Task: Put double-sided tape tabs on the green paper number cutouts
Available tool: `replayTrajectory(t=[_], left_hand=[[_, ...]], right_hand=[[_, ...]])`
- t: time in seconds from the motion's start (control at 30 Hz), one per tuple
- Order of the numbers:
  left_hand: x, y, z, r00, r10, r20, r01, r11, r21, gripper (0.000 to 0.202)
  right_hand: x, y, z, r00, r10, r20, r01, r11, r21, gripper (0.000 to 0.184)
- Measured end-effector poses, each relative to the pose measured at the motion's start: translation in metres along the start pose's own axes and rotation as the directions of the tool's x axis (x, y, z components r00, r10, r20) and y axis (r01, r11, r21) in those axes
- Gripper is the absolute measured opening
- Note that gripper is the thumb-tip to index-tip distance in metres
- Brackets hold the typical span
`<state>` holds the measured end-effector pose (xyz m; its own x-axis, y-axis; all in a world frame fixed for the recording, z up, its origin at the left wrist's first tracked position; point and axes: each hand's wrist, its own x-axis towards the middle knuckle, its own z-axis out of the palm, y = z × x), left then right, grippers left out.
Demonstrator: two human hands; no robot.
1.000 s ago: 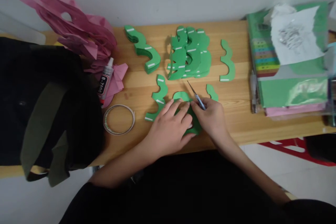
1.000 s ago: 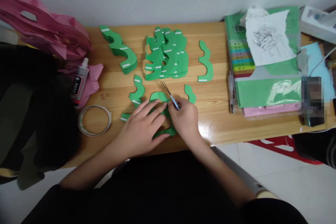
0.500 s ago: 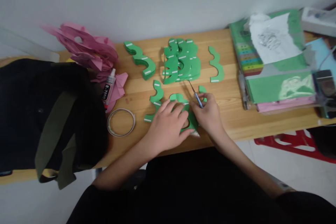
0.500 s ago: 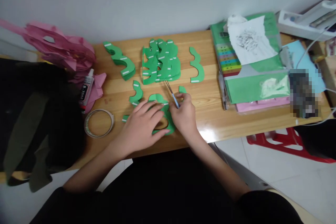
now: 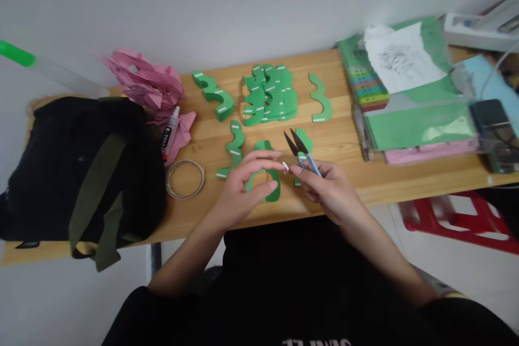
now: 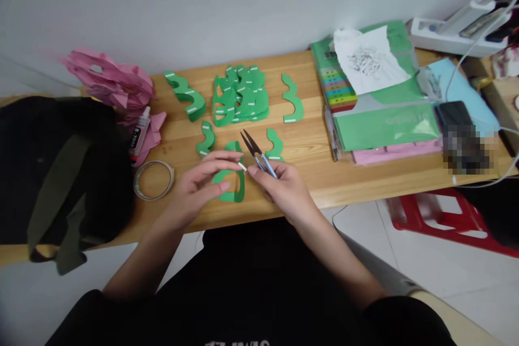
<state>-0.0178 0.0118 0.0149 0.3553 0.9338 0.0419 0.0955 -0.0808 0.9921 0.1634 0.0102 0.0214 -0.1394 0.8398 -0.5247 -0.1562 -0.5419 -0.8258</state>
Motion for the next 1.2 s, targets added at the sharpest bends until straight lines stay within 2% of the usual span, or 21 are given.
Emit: replayTrajectory(t=[0.17, 0.37, 0.47, 0.53, 0.6, 0.63, 0.67, 0.73, 0.8, 0.87, 1.03, 1.2], left_hand=[[-0.005, 0.003, 0.003, 0.995, 0.083, 0.047, -0.090, 0.980, 0.177, 0.034], [-0.005, 0.008, 0.003, 0.988, 0.131, 0.085, -0.146, 0.966, 0.212, 0.039], [-0.006, 0.009, 0.005, 0.986, 0.137, 0.092, -0.160, 0.930, 0.331, 0.042], [-0.008, 0.008, 0.004, 0.986, 0.153, 0.060, -0.162, 0.847, 0.507, 0.041], [-0.010, 0.005, 0.002, 0.978, 0.208, 0.021, -0.164, 0.703, 0.692, 0.036], [-0.012, 0.003, 0.000, 0.972, 0.232, 0.040, -0.182, 0.633, 0.752, 0.031], [-0.013, 0.001, -0.001, 0.967, 0.235, 0.095, -0.218, 0.581, 0.784, 0.028], [-0.016, -0.004, -0.003, 0.946, 0.178, 0.271, -0.324, 0.541, 0.776, 0.027], [-0.018, -0.010, -0.004, 0.904, 0.088, 0.419, -0.396, 0.542, 0.741, 0.031], [-0.019, -0.015, -0.002, 0.879, 0.022, 0.476, -0.414, 0.530, 0.740, 0.040], [-0.020, -0.026, 0.003, 0.862, -0.008, 0.506, -0.444, 0.467, 0.764, 0.054], [-0.021, -0.033, 0.003, 0.867, 0.017, 0.498, -0.443, 0.483, 0.755, 0.055]], right_hand=[[-0.002, 0.003, -0.003, 0.997, -0.045, -0.056, 0.048, 0.998, 0.052, 0.029], [-0.005, 0.000, -0.004, 1.000, -0.004, -0.026, 0.007, 0.995, 0.099, 0.038], [-0.005, 0.001, -0.003, 0.999, -0.026, -0.042, 0.028, 0.998, 0.062, 0.031], [-0.005, 0.002, -0.004, 0.995, -0.055, -0.079, 0.058, 0.998, 0.034, 0.027], [-0.004, 0.004, -0.009, 0.989, -0.075, -0.127, 0.078, 0.997, 0.016, 0.026], [-0.004, 0.005, -0.012, 0.985, -0.078, -0.154, 0.081, 0.997, 0.012, 0.025], [-0.003, 0.006, -0.014, 0.981, -0.078, -0.180, 0.080, 0.997, 0.005, 0.025], [-0.003, 0.008, -0.019, 0.973, -0.075, -0.217, 0.072, 0.997, -0.018, 0.026], [-0.002, 0.012, -0.023, 0.970, -0.082, -0.230, 0.065, 0.995, -0.081, 0.027], [-0.002, 0.017, -0.024, 0.968, -0.115, -0.223, 0.071, 0.978, -0.197, 0.026], [0.001, 0.031, -0.023, 0.965, -0.230, -0.126, 0.127, 0.831, -0.541, 0.023], [0.005, 0.035, -0.019, 0.965, -0.256, -0.056, 0.140, 0.685, -0.715, 0.019]])
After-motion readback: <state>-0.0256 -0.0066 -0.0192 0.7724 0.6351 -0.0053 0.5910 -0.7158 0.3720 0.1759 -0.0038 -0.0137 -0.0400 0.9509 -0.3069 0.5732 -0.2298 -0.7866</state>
